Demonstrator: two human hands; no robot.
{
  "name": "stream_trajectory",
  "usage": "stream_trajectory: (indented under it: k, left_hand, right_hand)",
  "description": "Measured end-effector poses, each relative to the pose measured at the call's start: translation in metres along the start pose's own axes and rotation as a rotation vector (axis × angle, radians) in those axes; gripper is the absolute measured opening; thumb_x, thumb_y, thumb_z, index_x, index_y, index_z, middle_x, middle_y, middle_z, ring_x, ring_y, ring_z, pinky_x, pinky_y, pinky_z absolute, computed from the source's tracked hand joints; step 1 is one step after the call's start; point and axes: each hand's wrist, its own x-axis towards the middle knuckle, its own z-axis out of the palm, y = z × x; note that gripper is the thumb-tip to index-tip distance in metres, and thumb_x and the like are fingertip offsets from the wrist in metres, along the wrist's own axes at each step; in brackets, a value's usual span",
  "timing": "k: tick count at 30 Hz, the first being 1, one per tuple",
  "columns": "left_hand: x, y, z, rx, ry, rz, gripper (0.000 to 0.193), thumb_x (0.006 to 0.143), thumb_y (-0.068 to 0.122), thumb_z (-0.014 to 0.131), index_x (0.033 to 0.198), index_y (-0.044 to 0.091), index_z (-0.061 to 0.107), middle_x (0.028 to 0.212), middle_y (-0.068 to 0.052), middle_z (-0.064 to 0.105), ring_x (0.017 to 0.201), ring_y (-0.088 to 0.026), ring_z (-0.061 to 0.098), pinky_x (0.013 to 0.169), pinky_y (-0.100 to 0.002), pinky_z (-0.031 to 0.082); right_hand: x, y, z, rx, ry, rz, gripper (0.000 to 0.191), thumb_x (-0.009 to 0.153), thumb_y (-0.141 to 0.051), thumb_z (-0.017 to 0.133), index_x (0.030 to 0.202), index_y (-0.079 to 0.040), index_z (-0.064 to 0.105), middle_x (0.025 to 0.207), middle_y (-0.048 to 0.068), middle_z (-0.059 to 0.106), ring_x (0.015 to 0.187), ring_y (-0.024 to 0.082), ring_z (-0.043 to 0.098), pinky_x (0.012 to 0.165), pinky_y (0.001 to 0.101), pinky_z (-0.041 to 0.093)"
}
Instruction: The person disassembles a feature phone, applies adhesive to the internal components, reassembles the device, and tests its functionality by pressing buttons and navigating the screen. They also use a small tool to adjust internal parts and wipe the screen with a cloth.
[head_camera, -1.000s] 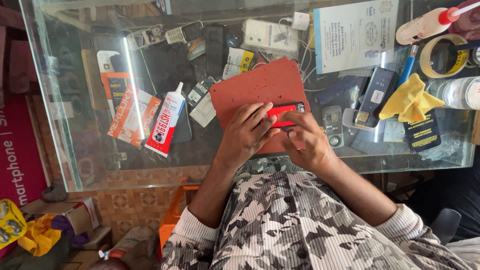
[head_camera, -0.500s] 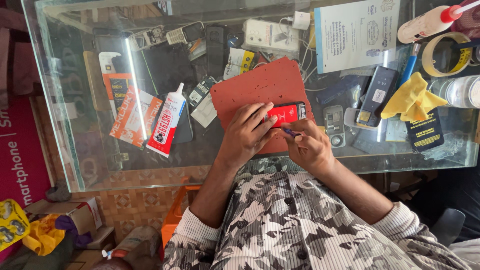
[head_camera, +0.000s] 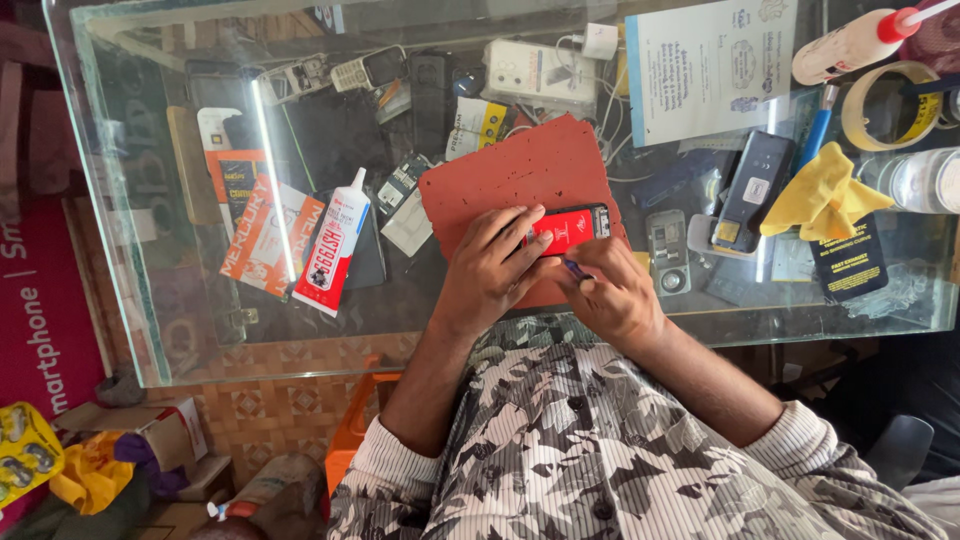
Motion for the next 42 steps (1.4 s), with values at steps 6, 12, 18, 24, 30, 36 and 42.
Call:
stream_trajectory:
  k: [6, 12, 18, 24, 30, 36, 42]
  left_hand:
    - [0.001, -0.001, 0.0, -0.018, 0.016, 0.009, 0.031, 0.091, 0.022, 0.082, 0.114, 0.005, 0.069, 0.136, -0.011, 0.065, 0.125, -0.029, 0.061, 0.106, -0.045, 0.052]
    - [0.001, -0.001, 0.0, -0.014, 0.008, 0.009, 0.033, 0.09, 0.024, 0.081, 0.115, 0.005, 0.07, 0.135, -0.011, 0.065, 0.124, -0.03, 0.061, 0.105, -0.045, 0.052]
    - [0.0, -0.001, 0.001, 0.003, 0.019, 0.011, 0.031, 0.093, 0.027, 0.081, 0.111, 0.005, 0.07, 0.134, -0.011, 0.066, 0.123, -0.029, 0.062, 0.105, -0.045, 0.052]
    - [-0.001, -0.002, 0.002, 0.01, 0.017, 0.003, 0.031, 0.093, 0.027, 0.08, 0.112, 0.005, 0.071, 0.134, -0.011, 0.066, 0.124, -0.029, 0.061, 0.105, -0.045, 0.052]
    - [-0.001, -0.001, 0.002, 0.023, 0.026, 0.013, 0.031, 0.093, 0.028, 0.08, 0.113, 0.005, 0.072, 0.134, -0.011, 0.066, 0.124, -0.029, 0.061, 0.106, -0.045, 0.052]
    - [0.0, -0.002, 0.003, 0.021, 0.011, 0.008, 0.031, 0.093, 0.027, 0.08, 0.112, 0.004, 0.071, 0.135, -0.011, 0.066, 0.124, -0.029, 0.061, 0.106, -0.044, 0.052]
    - [0.0, -0.003, 0.002, 0.001, 0.028, 0.01, 0.032, 0.091, 0.027, 0.081, 0.112, 0.004, 0.072, 0.134, -0.012, 0.066, 0.124, -0.029, 0.061, 0.105, -0.045, 0.051]
  right_hand:
    - [-0.01, 0.005, 0.004, 0.126, 0.015, 0.046, 0.054, 0.086, 0.014, 0.068, 0.116, -0.01, 0.031, 0.106, 0.021, 0.065, 0.085, 0.032, 0.07, 0.061, 0.0362, 0.057]
    - [-0.016, 0.008, 0.007, -0.03, 0.019, 0.05, 0.062, 0.086, 0.0, 0.086, 0.113, -0.016, 0.033, 0.099, 0.019, 0.067, 0.079, 0.031, 0.071, 0.056, 0.0377, 0.056]
    - [-0.012, 0.007, 0.002, 0.213, -0.003, 0.056, 0.06, 0.086, 0.016, 0.066, 0.125, -0.01, 0.029, 0.11, 0.023, 0.067, 0.089, 0.031, 0.072, 0.063, 0.0353, 0.061]
    - [-0.014, 0.009, 0.006, 0.067, 0.04, 0.041, 0.067, 0.088, 0.006, 0.083, 0.121, -0.014, 0.028, 0.106, 0.019, 0.068, 0.086, 0.03, 0.073, 0.062, 0.0386, 0.058]
    - [-0.019, 0.014, 0.001, 0.203, 0.007, 0.061, 0.061, 0.091, 0.018, 0.067, 0.125, -0.013, 0.026, 0.111, 0.023, 0.069, 0.091, 0.034, 0.078, 0.068, 0.0365, 0.064]
    - [-0.033, 0.02, 0.009, 0.101, 0.053, 0.113, 0.062, 0.089, 0.01, 0.078, 0.119, -0.017, 0.032, 0.106, 0.019, 0.069, 0.082, 0.03, 0.077, 0.06, 0.0361, 0.06]
    - [-0.033, 0.015, 0.003, 0.125, 0.015, 0.05, 0.06, 0.088, 0.008, 0.077, 0.114, -0.016, 0.029, 0.111, 0.023, 0.067, 0.088, 0.035, 0.074, 0.063, 0.041, 0.06]
